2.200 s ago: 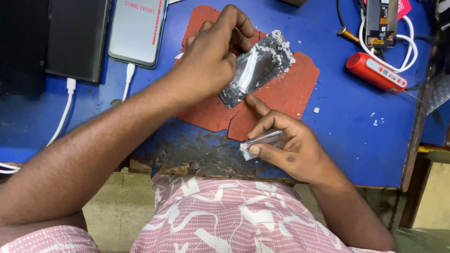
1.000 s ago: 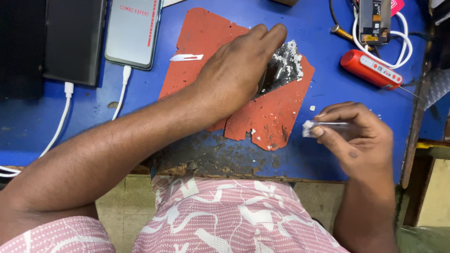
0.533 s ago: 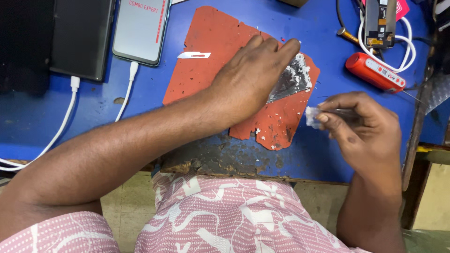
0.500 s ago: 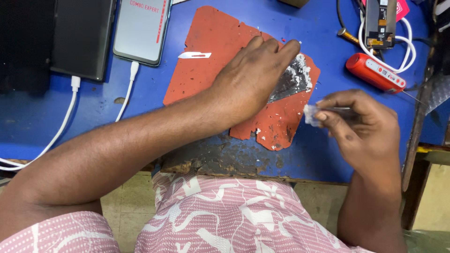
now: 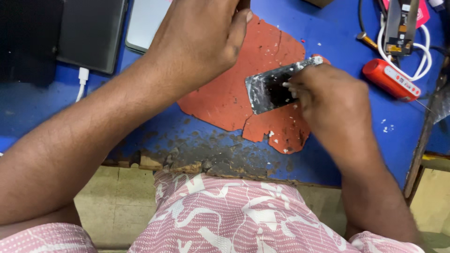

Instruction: The person scrapes white residue off a small black rectangular object using a metal scraper. The object is held steady on a red mat while the person repeatedly scrapes its surface to remove the residue.

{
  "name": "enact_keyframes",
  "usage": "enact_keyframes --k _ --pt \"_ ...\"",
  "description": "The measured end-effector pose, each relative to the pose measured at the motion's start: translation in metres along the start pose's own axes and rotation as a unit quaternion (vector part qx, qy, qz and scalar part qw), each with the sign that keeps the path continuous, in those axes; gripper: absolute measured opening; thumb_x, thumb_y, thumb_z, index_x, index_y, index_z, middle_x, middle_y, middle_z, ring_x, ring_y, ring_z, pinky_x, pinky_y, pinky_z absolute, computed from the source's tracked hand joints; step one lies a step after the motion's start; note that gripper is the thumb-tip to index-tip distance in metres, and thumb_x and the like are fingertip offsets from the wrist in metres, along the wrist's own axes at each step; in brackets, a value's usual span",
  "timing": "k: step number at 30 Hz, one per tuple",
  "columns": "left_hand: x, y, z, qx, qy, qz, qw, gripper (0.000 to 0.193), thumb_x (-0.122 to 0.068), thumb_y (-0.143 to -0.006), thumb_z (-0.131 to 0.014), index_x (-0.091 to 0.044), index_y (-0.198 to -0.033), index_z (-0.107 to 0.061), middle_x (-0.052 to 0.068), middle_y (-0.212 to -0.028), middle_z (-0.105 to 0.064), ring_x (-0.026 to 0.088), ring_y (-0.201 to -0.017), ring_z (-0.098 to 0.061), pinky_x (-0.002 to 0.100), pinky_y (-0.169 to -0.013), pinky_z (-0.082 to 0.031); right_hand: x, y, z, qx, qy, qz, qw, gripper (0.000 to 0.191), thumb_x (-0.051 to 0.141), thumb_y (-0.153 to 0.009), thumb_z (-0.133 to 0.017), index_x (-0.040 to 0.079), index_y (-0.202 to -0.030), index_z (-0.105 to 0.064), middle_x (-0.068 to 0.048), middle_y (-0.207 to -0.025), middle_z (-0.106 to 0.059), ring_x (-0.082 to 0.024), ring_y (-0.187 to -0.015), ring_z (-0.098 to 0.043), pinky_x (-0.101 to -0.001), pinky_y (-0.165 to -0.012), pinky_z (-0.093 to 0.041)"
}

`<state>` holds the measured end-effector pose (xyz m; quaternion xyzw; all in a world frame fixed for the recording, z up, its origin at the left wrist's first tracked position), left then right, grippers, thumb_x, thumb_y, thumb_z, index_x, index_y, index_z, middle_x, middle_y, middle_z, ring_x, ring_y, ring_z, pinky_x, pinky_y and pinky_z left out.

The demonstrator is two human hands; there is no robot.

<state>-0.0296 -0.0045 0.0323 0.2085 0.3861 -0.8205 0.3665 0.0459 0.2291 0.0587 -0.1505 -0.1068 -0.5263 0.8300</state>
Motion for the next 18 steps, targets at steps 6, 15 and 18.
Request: enact_keyframes --k 6,15,18 --pt "0.018 0.016 0.010 -0.030 0.013 -0.052 0.998 0.024 0.005 -0.097 -0.062 0.003 -0.120 -0.057 0.022 -0.110 -0.064 0.042 -0.096 -0.065 0.049 -0.081 -0.053 0.016 -0.014 -0.013 0.110 0.113 -0.013 0.987 0.019 -0.001 -0.090 -0.064 0.006 -0.106 -0.071 -0.018 -0.097 -0.068 -0.040 -0.086 -0.067 -0.0482 -0.073 -0.054" --pt "0.024 0.028 0.023 0.002 -0.020 -0.033 0.999 0.033 0.004 -0.091 -0.065 0.000 -0.124 -0.058 0.018 -0.110 -0.063 0.039 -0.103 -0.062 0.048 -0.087 -0.051 0.042 -0.044 -0.020 0.071 0.111 -0.054 0.990 0.014 0.001 -0.098 -0.065 0.006 -0.109 -0.071 -0.018 -0.099 -0.068 -0.040 -0.087 -0.066 -0.0494 -0.075 -0.053" --pt "0.022 0.025 0.021 0.012 -0.033 -0.036 0.999 0.032 0.005 -0.093 -0.064 0.000 -0.123 -0.059 0.014 -0.110 -0.062 0.035 -0.104 -0.059 0.046 -0.094 -0.050 0.045 -0.043 -0.021 0.122 0.040 -0.020 0.991 0.010 0.002 -0.081 -0.067 0.002 -0.090 -0.064 -0.018 -0.087 -0.066 -0.040 -0.084 -0.067 -0.0491 -0.073 -0.054"
Point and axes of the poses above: each hand's wrist, its own y-axis away from the middle knuckle, its own z-axis out of the back of the hand, x = y × z, the point moved 2 cm from there along -y, towards the middle knuckle
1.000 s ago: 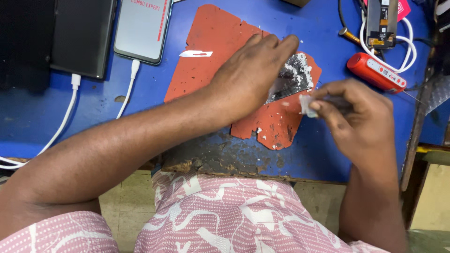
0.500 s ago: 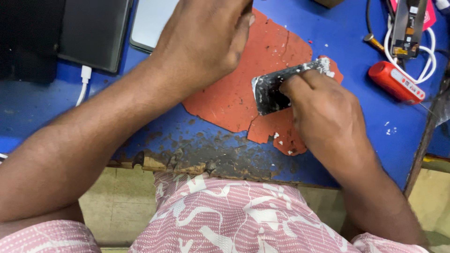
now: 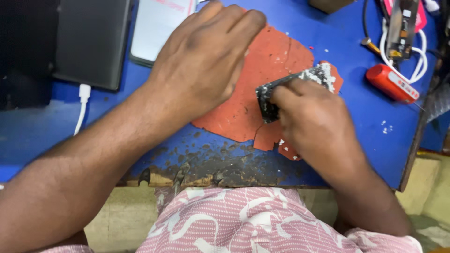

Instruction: The person scrapes white residue off a small black rectangular object using a metal scraper. The object is held steady on a red mat while the person repeatedly scrapes its surface to remove the residue.

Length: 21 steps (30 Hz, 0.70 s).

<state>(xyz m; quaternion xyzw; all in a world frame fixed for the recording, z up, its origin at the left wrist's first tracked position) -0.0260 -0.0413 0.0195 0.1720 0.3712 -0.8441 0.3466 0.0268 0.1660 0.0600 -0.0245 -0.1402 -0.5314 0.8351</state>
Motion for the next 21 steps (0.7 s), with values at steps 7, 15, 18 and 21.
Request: enact_keyframes --k 7,15,18,21 --pt "-0.004 -0.005 -0.001 0.008 -0.009 -0.003 1.000 0.031 0.002 -0.095 -0.071 0.000 -0.124 -0.059 0.011 -0.118 -0.063 0.032 -0.105 -0.058 0.043 -0.095 -0.050 -0.028 0.008 -0.004 -0.046 -0.028 -0.006 0.999 0.015 -0.001 -0.087 -0.064 0.003 -0.101 -0.069 -0.015 -0.097 -0.067 -0.038 -0.087 -0.067 -0.0473 -0.074 -0.054" --pt "-0.006 -0.011 -0.001 0.034 -0.027 0.014 0.999 0.034 0.000 -0.094 -0.075 -0.001 -0.125 -0.062 0.010 -0.109 -0.063 0.030 -0.101 -0.059 0.042 -0.093 -0.051 -0.032 0.016 -0.001 -0.058 -0.045 -0.005 0.997 0.014 -0.004 -0.084 -0.065 0.004 -0.095 -0.070 -0.014 -0.105 -0.065 -0.037 -0.089 -0.067 -0.0455 -0.076 -0.056" --pt "-0.007 -0.011 -0.001 0.039 -0.028 0.013 0.999 0.033 0.000 -0.093 -0.075 -0.001 -0.124 -0.063 0.011 -0.107 -0.063 0.031 -0.100 -0.058 0.042 -0.092 -0.051 -0.032 0.018 0.000 -0.058 -0.057 0.009 0.997 0.011 -0.004 -0.083 -0.067 0.002 -0.093 -0.069 -0.016 -0.105 -0.062 -0.037 -0.090 -0.067 -0.0452 -0.076 -0.056" --pt "-0.008 -0.011 0.000 0.038 -0.030 0.012 0.999 0.032 -0.001 -0.093 -0.075 -0.001 -0.123 -0.064 0.011 -0.107 -0.063 0.031 -0.100 -0.058 0.042 -0.091 -0.051 -0.031 0.019 0.000 -0.046 -0.064 0.018 0.997 0.011 -0.006 -0.081 -0.067 0.000 -0.090 -0.068 -0.017 -0.104 -0.061 -0.037 -0.090 -0.067 -0.0457 -0.074 -0.056"
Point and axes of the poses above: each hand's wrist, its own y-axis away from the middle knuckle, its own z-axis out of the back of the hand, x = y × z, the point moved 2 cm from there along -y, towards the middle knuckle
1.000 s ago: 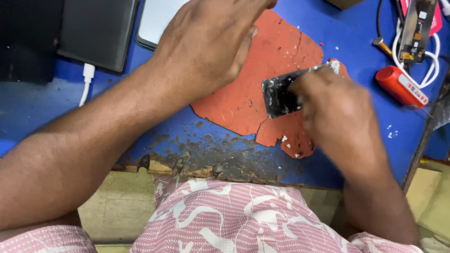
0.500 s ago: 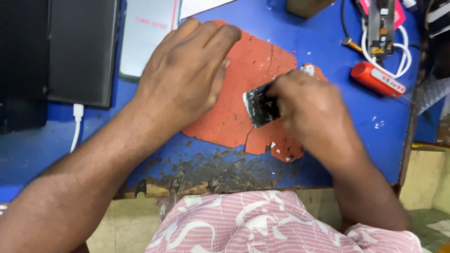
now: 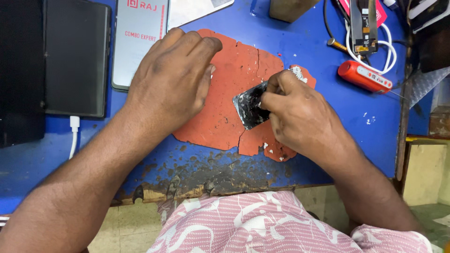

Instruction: The person scrapes white residue off a small black rectangular object using a metal scraper. The object is held steady on a red mat while the person repeatedly scrapes its surface to remove the residue.

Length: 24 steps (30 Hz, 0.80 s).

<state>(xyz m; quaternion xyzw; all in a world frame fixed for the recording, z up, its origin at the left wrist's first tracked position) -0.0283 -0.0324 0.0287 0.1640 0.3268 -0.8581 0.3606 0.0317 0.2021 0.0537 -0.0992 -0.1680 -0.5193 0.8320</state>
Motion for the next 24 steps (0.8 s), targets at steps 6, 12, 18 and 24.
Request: enact_keyframes --k 6,12,18,24 --pt "0.000 0.002 0.001 -0.006 -0.007 -0.006 1.000 0.028 -0.001 -0.093 -0.075 -0.001 -0.119 -0.066 0.011 -0.106 -0.063 0.031 -0.101 -0.058 0.043 -0.091 -0.051 0.006 0.000 0.005 -0.001 -0.010 0.001 1.000 0.013 -0.006 -0.080 -0.067 0.001 -0.090 -0.071 -0.017 -0.104 -0.060 -0.036 -0.091 -0.067 -0.0452 -0.075 -0.056" --pt "0.002 0.005 -0.001 -0.011 -0.012 -0.015 1.000 0.024 -0.002 -0.093 -0.073 -0.003 -0.116 -0.066 0.010 -0.105 -0.062 0.032 -0.103 -0.058 0.044 -0.092 -0.050 0.009 0.003 0.006 0.012 0.001 -0.014 1.000 0.017 -0.005 -0.079 -0.068 0.002 -0.095 -0.071 -0.019 -0.106 -0.060 -0.039 -0.091 -0.066 -0.0451 -0.075 -0.055" --pt "0.007 0.011 -0.002 -0.026 -0.024 -0.029 0.999 0.018 -0.003 -0.095 -0.071 -0.002 -0.112 -0.065 0.010 -0.108 -0.061 0.030 -0.105 -0.058 0.043 -0.095 -0.050 0.001 0.007 0.003 -0.004 -0.024 -0.027 0.999 0.023 -0.010 -0.090 -0.058 -0.001 -0.109 -0.068 -0.018 -0.107 -0.065 -0.036 -0.090 -0.068 -0.0427 -0.075 -0.056" --pt "0.008 0.012 -0.005 -0.021 -0.041 -0.030 0.999 0.017 -0.003 -0.095 -0.070 -0.002 -0.112 -0.065 0.010 -0.107 -0.060 0.029 -0.105 -0.058 0.042 -0.095 -0.050 -0.010 0.008 -0.002 -0.032 -0.042 -0.021 0.998 0.024 -0.014 -0.087 -0.055 0.000 -0.103 -0.067 -0.015 -0.107 -0.067 -0.034 -0.092 -0.071 -0.0401 -0.079 -0.058"
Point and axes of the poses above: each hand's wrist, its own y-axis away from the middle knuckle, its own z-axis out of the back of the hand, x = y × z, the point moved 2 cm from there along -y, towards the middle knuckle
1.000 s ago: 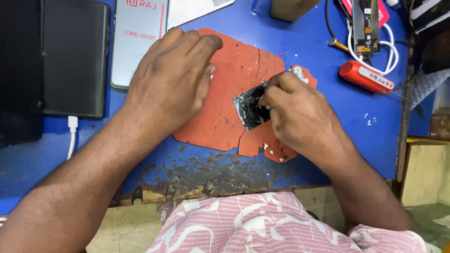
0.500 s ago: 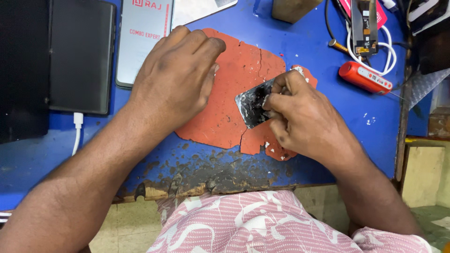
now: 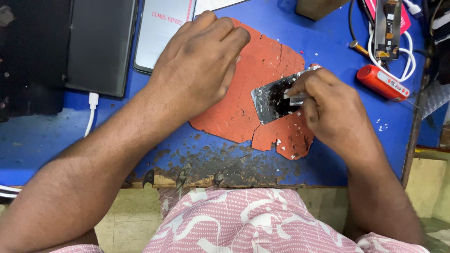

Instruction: The person scrapes white residue off a small black rectangular object using a metal scraper. The object is held steady on a red mat while the person repeatedly scrapes its surface to remove the residue.

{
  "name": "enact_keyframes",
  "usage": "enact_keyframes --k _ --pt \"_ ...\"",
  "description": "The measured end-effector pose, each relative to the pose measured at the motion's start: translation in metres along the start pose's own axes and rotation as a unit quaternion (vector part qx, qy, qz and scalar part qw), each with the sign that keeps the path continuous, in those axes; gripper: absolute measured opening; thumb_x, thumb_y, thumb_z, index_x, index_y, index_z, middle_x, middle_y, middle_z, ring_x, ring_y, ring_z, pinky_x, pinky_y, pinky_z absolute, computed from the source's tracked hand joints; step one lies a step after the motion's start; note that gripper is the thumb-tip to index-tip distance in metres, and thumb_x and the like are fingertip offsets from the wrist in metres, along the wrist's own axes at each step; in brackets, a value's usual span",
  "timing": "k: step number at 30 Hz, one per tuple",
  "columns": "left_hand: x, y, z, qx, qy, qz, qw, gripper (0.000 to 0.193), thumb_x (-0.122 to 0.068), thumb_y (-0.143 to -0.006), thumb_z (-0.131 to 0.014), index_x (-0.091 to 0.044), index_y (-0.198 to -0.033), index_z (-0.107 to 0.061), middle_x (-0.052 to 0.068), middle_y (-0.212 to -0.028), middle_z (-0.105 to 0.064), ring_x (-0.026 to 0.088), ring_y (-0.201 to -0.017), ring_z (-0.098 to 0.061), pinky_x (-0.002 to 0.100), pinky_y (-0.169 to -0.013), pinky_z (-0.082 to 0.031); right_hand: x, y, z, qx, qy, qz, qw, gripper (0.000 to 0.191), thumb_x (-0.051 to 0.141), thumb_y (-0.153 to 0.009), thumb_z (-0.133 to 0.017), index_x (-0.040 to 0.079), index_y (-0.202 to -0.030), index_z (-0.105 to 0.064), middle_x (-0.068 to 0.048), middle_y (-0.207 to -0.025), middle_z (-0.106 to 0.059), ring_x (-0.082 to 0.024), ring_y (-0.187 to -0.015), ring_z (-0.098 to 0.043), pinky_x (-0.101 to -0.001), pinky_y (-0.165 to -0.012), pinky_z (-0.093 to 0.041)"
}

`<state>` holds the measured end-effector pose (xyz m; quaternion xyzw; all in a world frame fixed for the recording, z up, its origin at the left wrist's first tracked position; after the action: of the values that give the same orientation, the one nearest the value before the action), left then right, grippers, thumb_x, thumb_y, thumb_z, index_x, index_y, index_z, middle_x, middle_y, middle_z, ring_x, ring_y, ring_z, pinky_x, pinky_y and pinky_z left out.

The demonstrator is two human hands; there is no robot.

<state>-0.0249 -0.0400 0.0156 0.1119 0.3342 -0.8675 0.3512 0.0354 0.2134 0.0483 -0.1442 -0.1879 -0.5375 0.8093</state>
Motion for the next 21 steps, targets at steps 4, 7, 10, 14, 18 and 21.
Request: enact_keyframes --k 4,7,10,14,18,21 --pt "-0.002 -0.001 0.001 0.008 0.002 0.004 1.000 0.017 -0.004 -0.095 -0.070 -0.003 -0.111 -0.066 0.010 -0.105 -0.060 0.029 -0.104 -0.058 0.043 -0.093 -0.050 -0.003 0.000 -0.003 -0.044 0.037 0.027 0.998 0.017 -0.013 -0.089 -0.059 0.003 -0.091 -0.066 -0.013 -0.112 -0.067 -0.031 -0.093 -0.072 -0.0385 -0.081 -0.060" --pt "-0.003 -0.003 0.004 0.001 0.012 0.002 1.000 0.017 -0.004 -0.095 -0.071 -0.003 -0.111 -0.066 0.010 -0.105 -0.060 0.030 -0.105 -0.058 0.043 -0.094 -0.050 -0.002 -0.001 -0.004 -0.040 0.098 0.029 0.994 0.013 -0.009 -0.084 -0.064 0.003 -0.085 -0.068 -0.015 -0.112 -0.067 -0.034 -0.085 -0.069 -0.0417 -0.076 -0.058" --pt "-0.005 -0.005 0.005 0.005 0.016 0.006 1.000 0.018 -0.004 -0.093 -0.072 -0.003 -0.111 -0.067 0.010 -0.106 -0.062 0.031 -0.103 -0.058 0.044 -0.094 -0.050 0.002 -0.004 -0.003 -0.028 0.122 0.042 0.991 0.012 -0.006 -0.078 -0.066 0.004 -0.083 -0.068 -0.015 -0.110 -0.067 -0.034 -0.085 -0.068 -0.0430 -0.075 -0.057" --pt "-0.006 -0.007 0.006 0.013 0.009 0.012 1.000 0.019 -0.004 -0.093 -0.072 -0.003 -0.111 -0.067 0.010 -0.105 -0.063 0.031 -0.102 -0.059 0.043 -0.093 -0.050 0.009 -0.007 -0.002 -0.021 0.133 0.062 0.989 0.010 -0.001 -0.072 -0.069 0.003 -0.080 -0.066 -0.013 -0.105 -0.065 -0.034 -0.090 -0.067 -0.0423 -0.076 -0.057" --pt "-0.007 -0.007 0.005 0.011 0.009 0.009 1.000 0.019 -0.003 -0.093 -0.073 -0.003 -0.111 -0.068 0.010 -0.106 -0.063 0.030 -0.102 -0.059 0.043 -0.094 -0.050 0.010 -0.007 -0.001 0.004 0.140 0.077 0.987 0.015 0.002 -0.069 -0.072 0.002 -0.082 -0.065 -0.014 -0.104 -0.064 -0.034 -0.090 -0.067 -0.0421 -0.073 -0.057" --pt "-0.007 -0.006 0.004 0.011 0.010 0.007 1.000 0.018 -0.003 -0.094 -0.072 -0.003 -0.112 -0.068 0.010 -0.106 -0.063 0.030 -0.102 -0.059 0.043 -0.094 -0.050 0.011 -0.006 -0.001 -0.003 0.129 0.089 0.988 0.014 0.005 -0.077 -0.074 0.002 -0.086 -0.064 -0.014 -0.103 -0.063 -0.035 -0.089 -0.066 -0.0431 -0.072 -0.056"
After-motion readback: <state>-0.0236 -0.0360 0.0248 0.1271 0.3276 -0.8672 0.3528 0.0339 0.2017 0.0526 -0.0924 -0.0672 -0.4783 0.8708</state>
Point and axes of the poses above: each hand's wrist, its own y-axis away from the middle knuckle, its own z-axis out of the back of the hand, x = y × z, the point moved 2 cm from there along -y, towards the middle knuckle
